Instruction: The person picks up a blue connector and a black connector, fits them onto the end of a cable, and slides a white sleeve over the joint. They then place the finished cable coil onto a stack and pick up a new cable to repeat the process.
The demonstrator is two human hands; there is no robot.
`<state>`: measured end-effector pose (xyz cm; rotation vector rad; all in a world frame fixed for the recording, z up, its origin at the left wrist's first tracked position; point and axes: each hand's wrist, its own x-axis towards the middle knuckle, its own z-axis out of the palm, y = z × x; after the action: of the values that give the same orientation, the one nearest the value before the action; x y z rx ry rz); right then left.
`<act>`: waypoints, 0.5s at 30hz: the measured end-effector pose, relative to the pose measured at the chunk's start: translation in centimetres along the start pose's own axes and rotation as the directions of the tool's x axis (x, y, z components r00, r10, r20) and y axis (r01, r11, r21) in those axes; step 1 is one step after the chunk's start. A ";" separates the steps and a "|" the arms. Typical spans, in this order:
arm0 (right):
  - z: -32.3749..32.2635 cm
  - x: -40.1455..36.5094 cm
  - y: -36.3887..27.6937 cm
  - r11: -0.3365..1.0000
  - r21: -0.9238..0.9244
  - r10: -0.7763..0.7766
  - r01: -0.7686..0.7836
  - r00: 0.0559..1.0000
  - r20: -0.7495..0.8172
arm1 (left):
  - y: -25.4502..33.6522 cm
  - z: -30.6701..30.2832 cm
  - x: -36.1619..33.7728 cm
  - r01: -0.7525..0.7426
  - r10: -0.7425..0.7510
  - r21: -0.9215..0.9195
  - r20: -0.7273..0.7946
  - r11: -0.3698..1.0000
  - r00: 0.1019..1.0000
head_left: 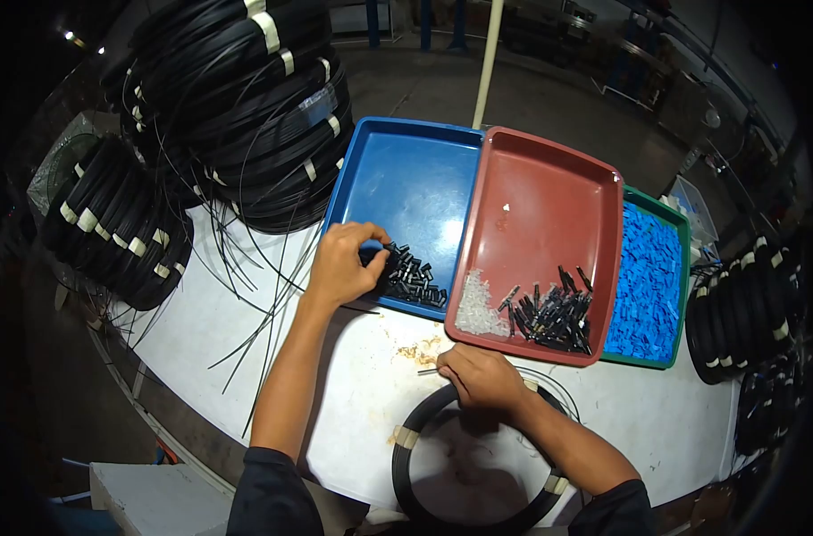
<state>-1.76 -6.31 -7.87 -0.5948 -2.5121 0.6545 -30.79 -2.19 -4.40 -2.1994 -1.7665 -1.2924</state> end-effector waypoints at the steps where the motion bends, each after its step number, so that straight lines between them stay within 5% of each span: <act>1: -0.2 -0.2 -0.2 1.000 0.003 0.003 -0.003 1.000 0.023 | 1.1 0.1 -0.2 -0.014 0.014 0.000 -0.001 1.000 1.000; 8: -1.7 -3.6 0.5 0.995 -0.098 -0.038 0.029 0.995 -0.090 | 7.9 2.6 -2.3 0.059 -0.064 -0.395 0.002 0.917 0.998; 11: -3.6 -5.8 0.2 0.958 -0.253 0.064 -0.136 0.961 -0.271 | 11.0 5.1 -3.7 0.115 -0.133 -0.567 0.009 0.816 0.991; 13: -4.7 -7.3 0.6 0.963 -0.067 0.213 -0.262 0.886 -0.412 | 12.6 6.9 -5.1 0.111 -0.114 -0.611 0.034 0.784 0.993; 15: -6.2 -8.7 0.8 0.919 0.185 0.394 -0.348 0.796 -0.460 | 14.2 8.7 -6.1 0.223 -0.204 -0.786 0.126 0.577 0.971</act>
<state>8.70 -7.99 -6.40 -1.0893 -1.8915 0.6500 -14.16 -7.60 -7.44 -2.3716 -1.6772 -2.5496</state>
